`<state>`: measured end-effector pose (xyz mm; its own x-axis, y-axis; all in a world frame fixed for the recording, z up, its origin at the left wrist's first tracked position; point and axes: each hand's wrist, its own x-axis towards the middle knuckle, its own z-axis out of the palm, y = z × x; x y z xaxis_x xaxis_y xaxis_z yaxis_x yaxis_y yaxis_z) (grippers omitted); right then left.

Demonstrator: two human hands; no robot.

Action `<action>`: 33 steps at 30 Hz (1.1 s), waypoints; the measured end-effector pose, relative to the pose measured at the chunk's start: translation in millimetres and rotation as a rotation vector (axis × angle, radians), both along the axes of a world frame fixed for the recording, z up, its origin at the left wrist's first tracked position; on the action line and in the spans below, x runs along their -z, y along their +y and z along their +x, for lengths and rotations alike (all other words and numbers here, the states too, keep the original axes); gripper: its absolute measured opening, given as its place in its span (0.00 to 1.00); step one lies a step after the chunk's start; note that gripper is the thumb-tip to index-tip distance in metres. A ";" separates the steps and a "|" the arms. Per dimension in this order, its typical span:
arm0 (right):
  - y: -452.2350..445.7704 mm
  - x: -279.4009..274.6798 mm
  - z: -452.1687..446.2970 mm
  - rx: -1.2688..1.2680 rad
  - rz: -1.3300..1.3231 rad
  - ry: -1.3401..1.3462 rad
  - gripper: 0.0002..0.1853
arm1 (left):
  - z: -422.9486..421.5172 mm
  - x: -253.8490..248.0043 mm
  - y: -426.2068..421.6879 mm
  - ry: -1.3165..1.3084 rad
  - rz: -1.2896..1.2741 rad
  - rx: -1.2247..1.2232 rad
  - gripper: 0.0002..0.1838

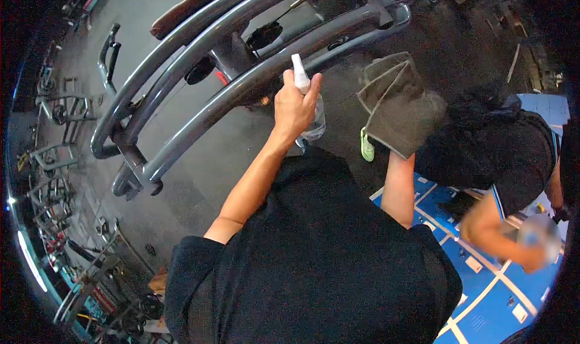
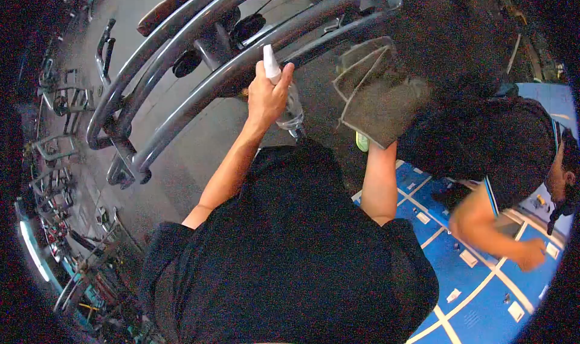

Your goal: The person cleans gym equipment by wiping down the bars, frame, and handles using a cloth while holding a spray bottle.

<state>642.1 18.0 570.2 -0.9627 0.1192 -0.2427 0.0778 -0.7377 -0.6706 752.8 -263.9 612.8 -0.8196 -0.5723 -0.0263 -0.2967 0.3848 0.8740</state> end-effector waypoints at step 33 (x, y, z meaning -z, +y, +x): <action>-395.5 -12.7 146.4 -0.157 1.525 1.514 0.20 | 379.8 35.6 -102.6 0.028 0.174 -0.464 0.21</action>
